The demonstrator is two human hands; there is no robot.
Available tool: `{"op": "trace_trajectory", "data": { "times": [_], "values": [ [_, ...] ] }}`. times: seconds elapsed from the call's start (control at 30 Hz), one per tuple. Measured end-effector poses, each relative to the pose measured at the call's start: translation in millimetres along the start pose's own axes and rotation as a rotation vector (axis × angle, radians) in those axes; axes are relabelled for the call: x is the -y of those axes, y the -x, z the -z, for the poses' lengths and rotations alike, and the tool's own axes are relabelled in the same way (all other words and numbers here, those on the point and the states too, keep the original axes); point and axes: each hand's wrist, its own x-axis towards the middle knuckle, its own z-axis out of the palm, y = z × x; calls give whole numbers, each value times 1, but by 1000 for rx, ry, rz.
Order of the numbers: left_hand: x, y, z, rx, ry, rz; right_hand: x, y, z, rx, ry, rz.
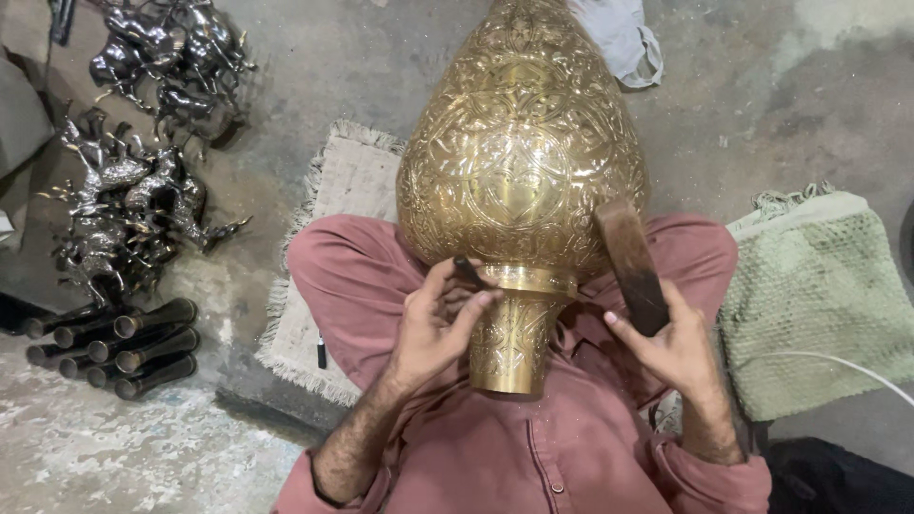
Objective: The person sits cross-legged on the floor and uses a hammer and chisel to engrave a decorative pattern on the neck of a large brass vase. The person repeatedly taps the chisel with the hammer to create fine lines and shapes on the metal surface.
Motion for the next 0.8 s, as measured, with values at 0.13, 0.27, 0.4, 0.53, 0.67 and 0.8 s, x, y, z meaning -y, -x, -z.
{"op": "trace_trajectory", "data": {
  "times": [0.13,0.27,0.4,0.53,0.67,0.8],
  "values": [
    [6,-3,-2,67,-223,-168,11,-3,7,-14,-44,107],
    [20,-7,-7,60,-282,-285,33,-19,28,5,184,376],
    [25,-3,-10,-17,-362,-320,76,-35,48,93,502,329],
    [19,-8,-9,9,-350,-395,130,-40,61,-118,527,720],
    [9,-7,-9,4,-329,-298,169,-52,58,70,151,572],
    [10,-5,-12,-24,-363,-338,184,-58,64,105,492,786]
  ]
}}
